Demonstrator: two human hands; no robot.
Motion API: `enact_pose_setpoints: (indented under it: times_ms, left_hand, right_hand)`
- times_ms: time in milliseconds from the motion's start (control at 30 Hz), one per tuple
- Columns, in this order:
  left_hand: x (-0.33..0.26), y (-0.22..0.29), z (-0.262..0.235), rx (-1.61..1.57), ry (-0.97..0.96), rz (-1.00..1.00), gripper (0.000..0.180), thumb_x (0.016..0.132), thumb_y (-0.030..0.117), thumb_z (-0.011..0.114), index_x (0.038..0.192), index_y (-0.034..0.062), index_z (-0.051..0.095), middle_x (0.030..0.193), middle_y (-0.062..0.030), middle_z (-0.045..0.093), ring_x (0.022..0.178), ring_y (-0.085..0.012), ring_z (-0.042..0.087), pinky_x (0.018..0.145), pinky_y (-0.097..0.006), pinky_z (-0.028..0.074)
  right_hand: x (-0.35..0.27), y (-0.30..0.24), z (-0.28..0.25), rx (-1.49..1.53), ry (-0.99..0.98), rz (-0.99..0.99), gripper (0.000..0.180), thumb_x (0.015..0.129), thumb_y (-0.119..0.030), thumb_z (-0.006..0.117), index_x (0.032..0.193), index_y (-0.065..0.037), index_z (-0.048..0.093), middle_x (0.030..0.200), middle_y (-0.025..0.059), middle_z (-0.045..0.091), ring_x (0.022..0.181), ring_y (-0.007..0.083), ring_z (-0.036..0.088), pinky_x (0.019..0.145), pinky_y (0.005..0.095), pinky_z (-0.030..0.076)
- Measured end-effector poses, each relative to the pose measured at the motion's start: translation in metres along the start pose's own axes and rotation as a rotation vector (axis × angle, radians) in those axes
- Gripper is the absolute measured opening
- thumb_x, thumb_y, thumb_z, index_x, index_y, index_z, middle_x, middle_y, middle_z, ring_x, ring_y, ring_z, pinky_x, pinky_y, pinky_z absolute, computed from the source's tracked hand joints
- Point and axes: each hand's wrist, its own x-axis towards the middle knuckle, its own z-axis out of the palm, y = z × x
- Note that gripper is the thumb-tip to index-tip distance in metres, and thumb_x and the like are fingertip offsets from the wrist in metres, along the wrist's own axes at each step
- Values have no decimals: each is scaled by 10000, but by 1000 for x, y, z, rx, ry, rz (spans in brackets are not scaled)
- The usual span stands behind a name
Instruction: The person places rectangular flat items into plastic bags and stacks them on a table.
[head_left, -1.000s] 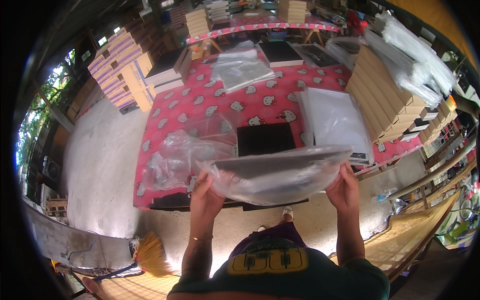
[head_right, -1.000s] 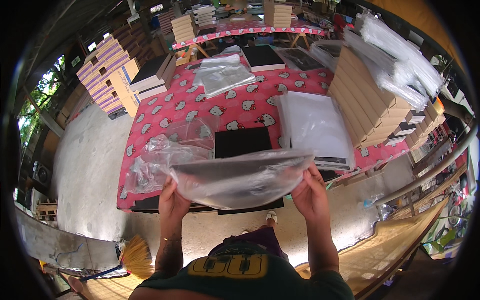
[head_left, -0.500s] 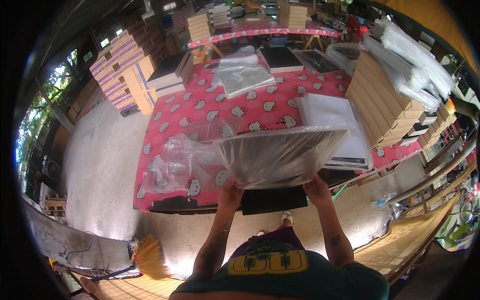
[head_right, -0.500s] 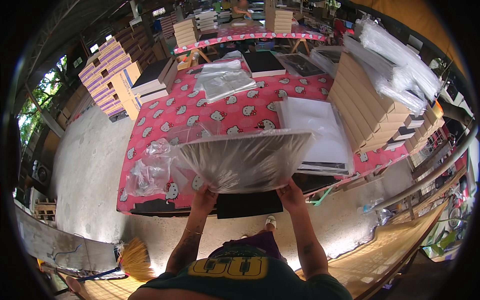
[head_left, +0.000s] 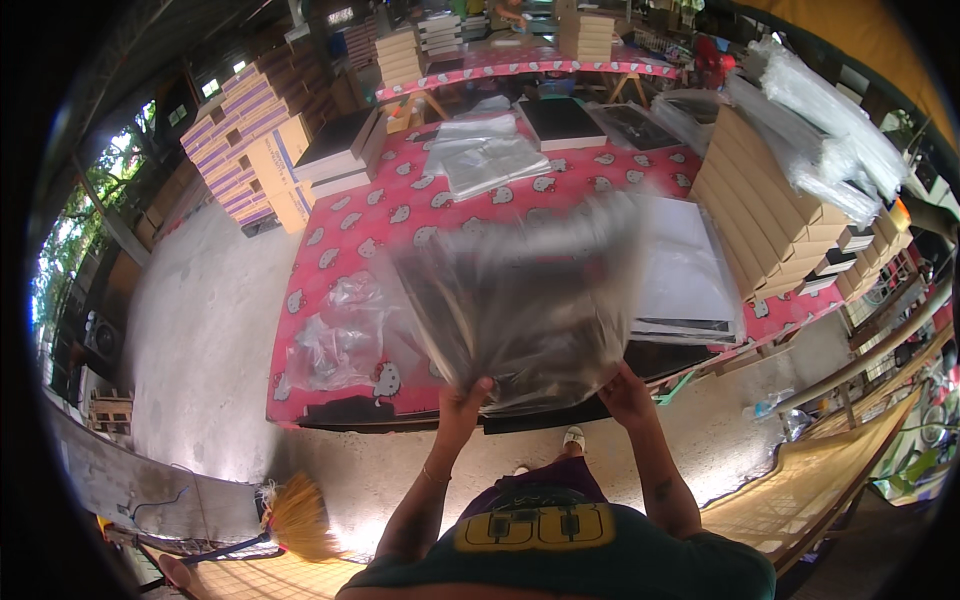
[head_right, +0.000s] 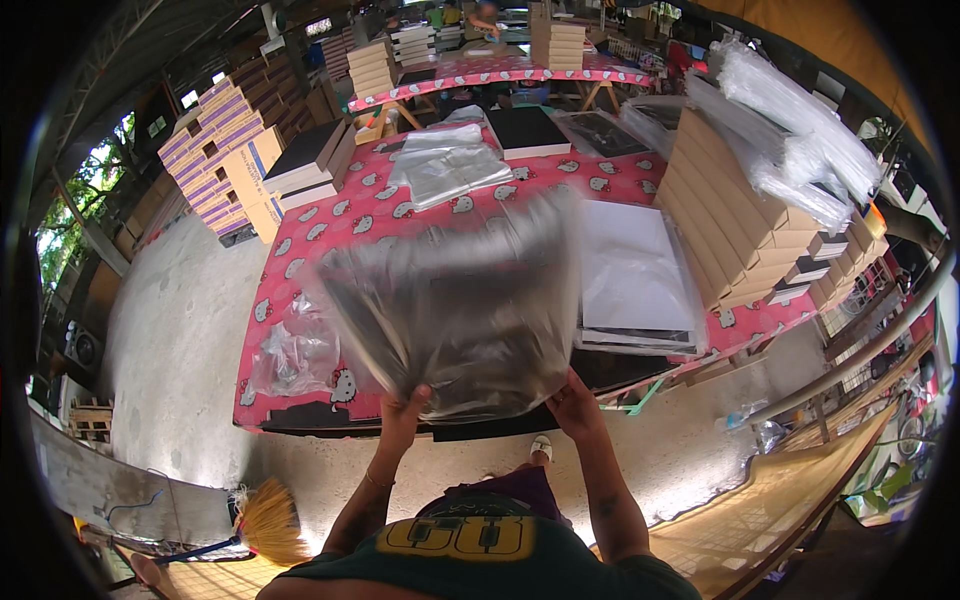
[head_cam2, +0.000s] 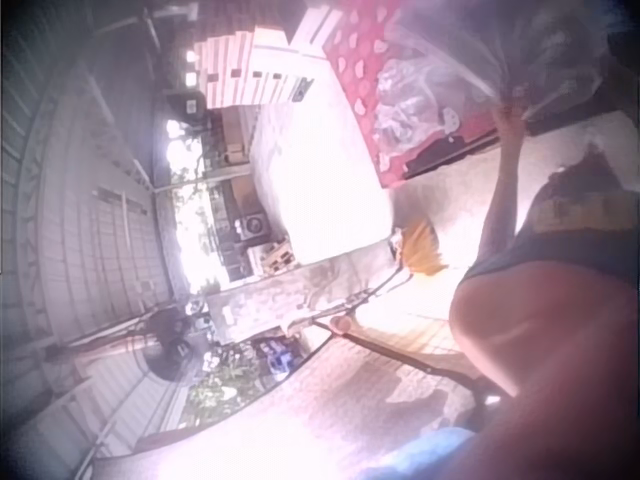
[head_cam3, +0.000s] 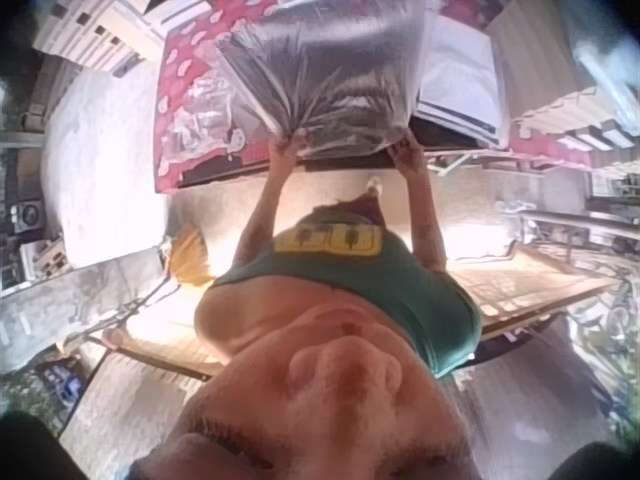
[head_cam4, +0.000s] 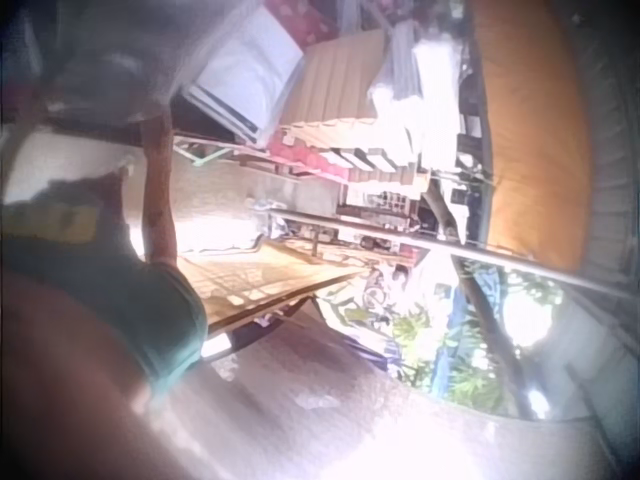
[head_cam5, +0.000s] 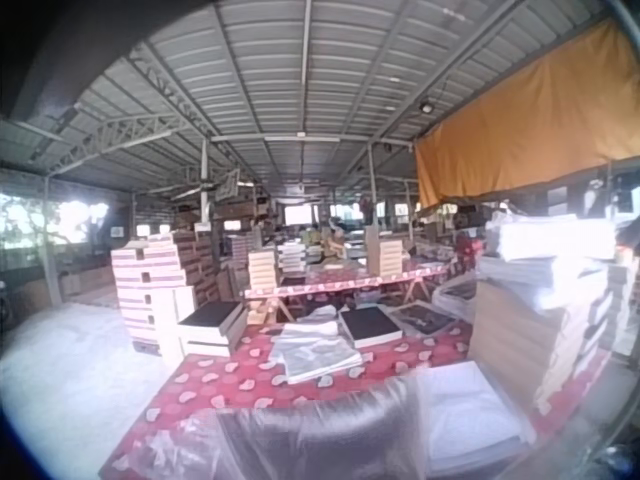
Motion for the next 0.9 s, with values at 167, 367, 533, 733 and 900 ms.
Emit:
enact_pose_setpoints:
  times_ms: [167, 367, 533, 733, 900]
  left_hand:
    - [25, 24, 12, -270, 135, 104, 238, 922, 196, 614, 1021, -21, 621, 975, -24, 645, 866, -87, 555, 786, -237, 433]
    - [37, 21, 25, -304, 114, 60, 307, 927, 228, 608, 1074, -42, 603, 998, -43, 637, 893, -102, 553, 806, -240, 424]
    - [32, 3, 56, -291, -34, -116, 313, 964, 260, 541, 1014, -46, 583, 905, -52, 638, 824, -110, 582, 729, -251, 504]
    - [-6, -21, 67, -171, -258, -295, 315, 998, 264, 454, 992, -34, 556, 809, -111, 643, 741, -183, 660, 679, -300, 565]
    - [-9, -32, 36, -66, -173, -271, 324, 993, 274, 468, 981, -34, 566, 798, -107, 646, 723, -183, 661, 689, -299, 558]
  right_hand:
    - [5, -1, -3, 51, -23, -104, 289, 918, -307, 593, 1180, -189, 567, 1079, -15, 638, 1027, 119, 586, 931, 333, 454]
    - [6, 1, 88, 134, -103, -240, 511, 905, -307, 613, 1341, -128, 417, 1292, 55, 518, 1199, 234, 485, 1021, 410, 380]
    - [38, -17, 93, 75, 13, -536, 498, 924, -242, 583, 1347, -72, 382, 1329, 109, 477, 1220, 284, 463, 1033, 477, 371]
    - [61, -74, 75, 139, 228, -702, 340, 987, -212, 450, 1236, 19, 468, 1208, 141, 565, 1090, 281, 567, 980, 428, 456]
    - [103, -156, 56, 235, 391, -820, 327, 1013, -196, 333, 1182, -5, 537, 1198, 136, 585, 1090, 274, 569, 997, 428, 435]
